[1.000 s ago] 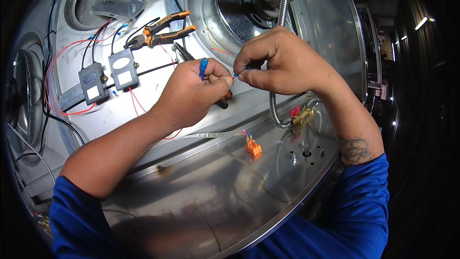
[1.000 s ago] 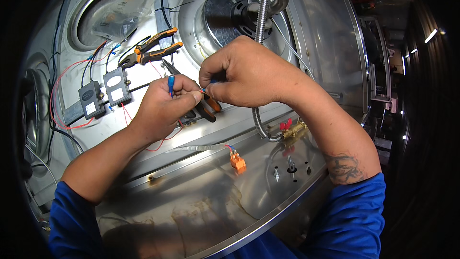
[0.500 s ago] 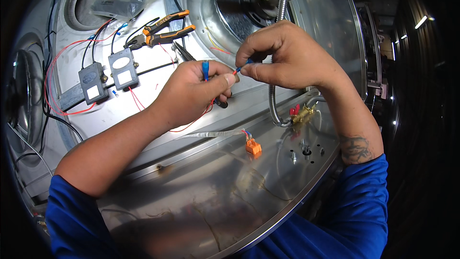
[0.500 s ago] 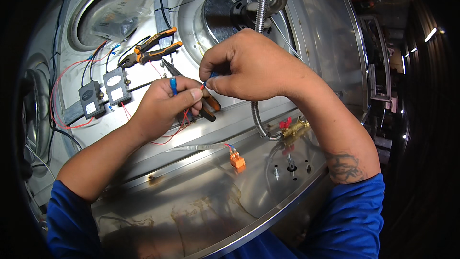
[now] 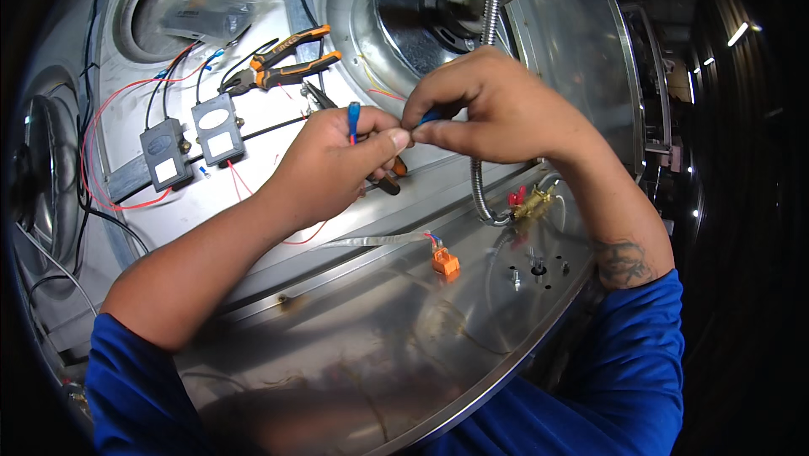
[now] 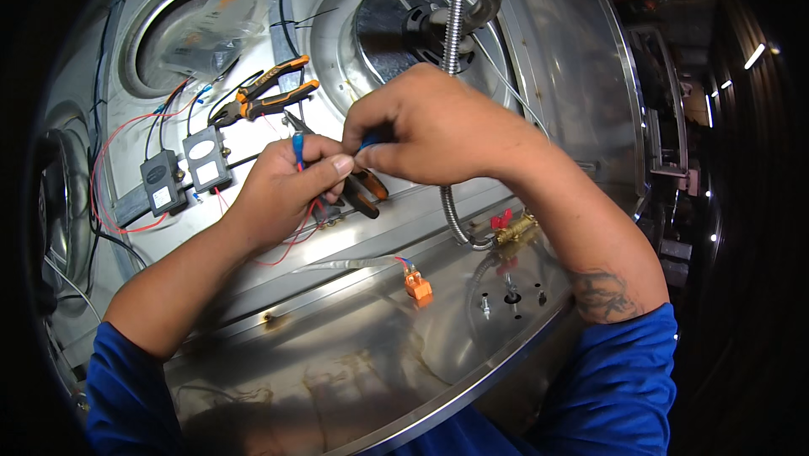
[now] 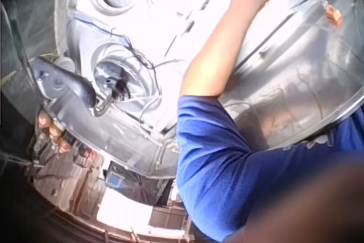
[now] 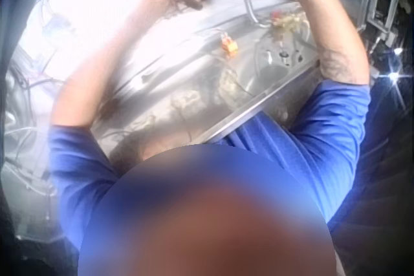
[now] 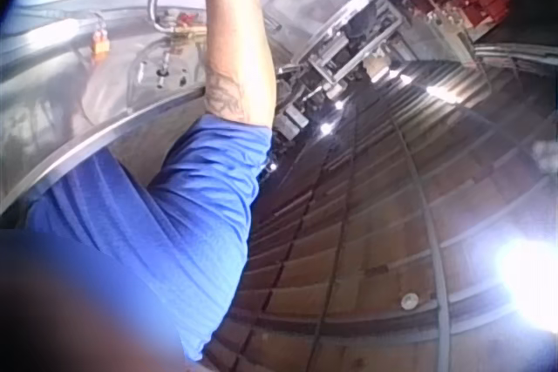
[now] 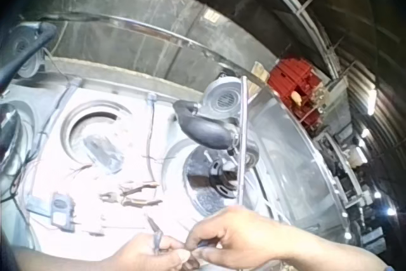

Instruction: The person strips insulation from several wires, twists exposed conductors together, and secures the connections with wire nuts. They repeat this process for multiple wire pairs on a metal work surface.

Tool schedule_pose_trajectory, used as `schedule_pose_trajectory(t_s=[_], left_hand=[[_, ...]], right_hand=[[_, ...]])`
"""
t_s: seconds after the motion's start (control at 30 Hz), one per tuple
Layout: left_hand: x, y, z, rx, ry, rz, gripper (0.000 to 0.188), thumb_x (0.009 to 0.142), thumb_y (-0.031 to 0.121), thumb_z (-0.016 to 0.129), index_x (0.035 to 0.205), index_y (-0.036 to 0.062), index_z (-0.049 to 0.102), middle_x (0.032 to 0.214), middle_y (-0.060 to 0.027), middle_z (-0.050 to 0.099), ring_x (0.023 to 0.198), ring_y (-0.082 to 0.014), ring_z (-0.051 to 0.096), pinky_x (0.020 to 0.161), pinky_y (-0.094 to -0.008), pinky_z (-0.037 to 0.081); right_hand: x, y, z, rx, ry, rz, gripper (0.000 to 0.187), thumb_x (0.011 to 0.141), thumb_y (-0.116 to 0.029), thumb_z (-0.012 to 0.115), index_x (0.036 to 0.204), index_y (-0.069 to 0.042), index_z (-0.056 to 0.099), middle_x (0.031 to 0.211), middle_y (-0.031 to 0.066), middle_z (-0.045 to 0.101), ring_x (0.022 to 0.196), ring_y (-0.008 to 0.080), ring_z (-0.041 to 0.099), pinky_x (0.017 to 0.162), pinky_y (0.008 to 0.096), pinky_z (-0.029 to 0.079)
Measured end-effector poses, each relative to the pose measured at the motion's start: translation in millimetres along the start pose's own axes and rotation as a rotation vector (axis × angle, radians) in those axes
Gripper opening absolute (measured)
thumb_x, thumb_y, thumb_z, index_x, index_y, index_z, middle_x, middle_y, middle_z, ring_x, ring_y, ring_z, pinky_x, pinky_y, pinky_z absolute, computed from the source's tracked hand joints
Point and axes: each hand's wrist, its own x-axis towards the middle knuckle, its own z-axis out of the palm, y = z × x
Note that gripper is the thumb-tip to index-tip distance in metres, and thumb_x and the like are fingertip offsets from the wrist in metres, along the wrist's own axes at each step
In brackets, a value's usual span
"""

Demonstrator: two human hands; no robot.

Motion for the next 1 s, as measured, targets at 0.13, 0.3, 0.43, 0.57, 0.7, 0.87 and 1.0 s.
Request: schedule_pose_trajectory(t_s=[0.13, 0.3, 0.43, 0.57, 0.7, 0.87, 1.0], left_hand=[[-3.9, -1.1, -1.8, -0.129, -0.052, -0.067, 0.024, 0.098, 0.025, 0.067, 0.101, 0.0015, 0.071, 0.081, 0.0, 0.065, 0.073, -0.0064, 0.059, 0.068, -0.0244, 0.049], [-9.0, -19.3, 3.0, -0.105, -0.081, 0.056, 0.019, 0.101, 0.018, 0.063, 0.104, 0.0002, 0.07, 0.087, -0.0015, 0.065, 0.078, -0.0071, 0.055, 0.071, -0.0244, 0.045], [-8.6, -31.1, 5.8, 0.036, -0.088, 0.098, 0.02, 0.101, 0.016, 0.062, 0.104, -0.0022, 0.069, 0.093, -0.0036, 0.067, 0.082, -0.0086, 0.057, 0.075, -0.027, 0.048], [-5.2, -28.2, 6.9, -0.005, -0.02, 0.2, 0.025, 0.096, 0.022, 0.065, 0.096, -0.0021, 0.071, 0.071, -0.0001, 0.061, 0.067, -0.0085, 0.053, 0.063, -0.0293, 0.044], [-4.0, -16.9, -3.0, 0.019, -0.093, 0.109, 0.021, 0.098, 0.017, 0.064, 0.101, -0.0031, 0.07, 0.088, -0.0054, 0.069, 0.082, -0.0094, 0.061, 0.076, -0.0276, 0.049], [-4.5, -12.7, -0.8, 0.034, -0.085, 0.057, 0.02, 0.097, 0.016, 0.065, 0.099, -0.0025, 0.07, 0.088, -0.0052, 0.069, 0.082, -0.0084, 0.061, 0.075, -0.027, 0.049], [-4.5, -12.9, 7.7, 0.007, -0.044, 0.106, 0.02, 0.095, 0.017, 0.067, 0.089, -0.0018, 0.069, 0.073, 0.0007, 0.063, 0.069, -0.0055, 0.053, 0.063, -0.0273, 0.044]], right_hand=[[-2.0, 0.6, -6.8, 0.011, 0.044, -0.019, 0.013, 0.082, -0.006, 0.077, 0.093, 0.0, 0.073, 0.085, 0.0126, 0.073, 0.079, 0.0277, 0.072, 0.072, 0.0353, 0.055], [0.4, -3.9, -0.2, 0.053, -0.018, -0.007, 0.01, 0.079, -0.002, 0.075, 0.089, 0.0, 0.072, 0.082, 0.0127, 0.073, 0.078, 0.0269, 0.073, 0.072, 0.0355, 0.055], [0.9, -5.3, 2.6, 0.086, -0.05, 0.003, 0.009, 0.077, 0.002, 0.074, 0.086, 0.001, 0.073, 0.081, 0.0128, 0.073, 0.075, 0.0262, 0.073, 0.071, 0.0344, 0.056], [-1.0, -5.4, 1.4, 0.076, -0.078, 0.029, 0.01, 0.076, 0.003, 0.073, 0.086, 0.0, 0.073, 0.081, 0.0127, 0.074, 0.075, 0.0255, 0.073, 0.071, 0.034, 0.056], [-0.1, -7.2, 3.8, 0.114, -0.062, 0.079, 0.009, 0.076, 0.0, 0.072, 0.085, 0.0, 0.073, 0.078, 0.0133, 0.072, 0.072, 0.0265, 0.071, 0.068, 0.0335, 0.054], [0.9, -9.2, 2.2, 0.141, -0.012, 0.038, 0.009, 0.077, 0.001, 0.073, 0.086, -0.001, 0.074, 0.08, 0.0119, 0.073, 0.075, 0.0249, 0.073, 0.07, 0.0337, 0.055], [-0.3, -5.4, 0.4, 0.075, -0.052, 0.022, 0.009, 0.079, -0.001, 0.074, 0.087, -0.001, 0.074, 0.08, 0.0117, 0.073, 0.075, 0.0245, 0.073, 0.069, 0.033, 0.055]])
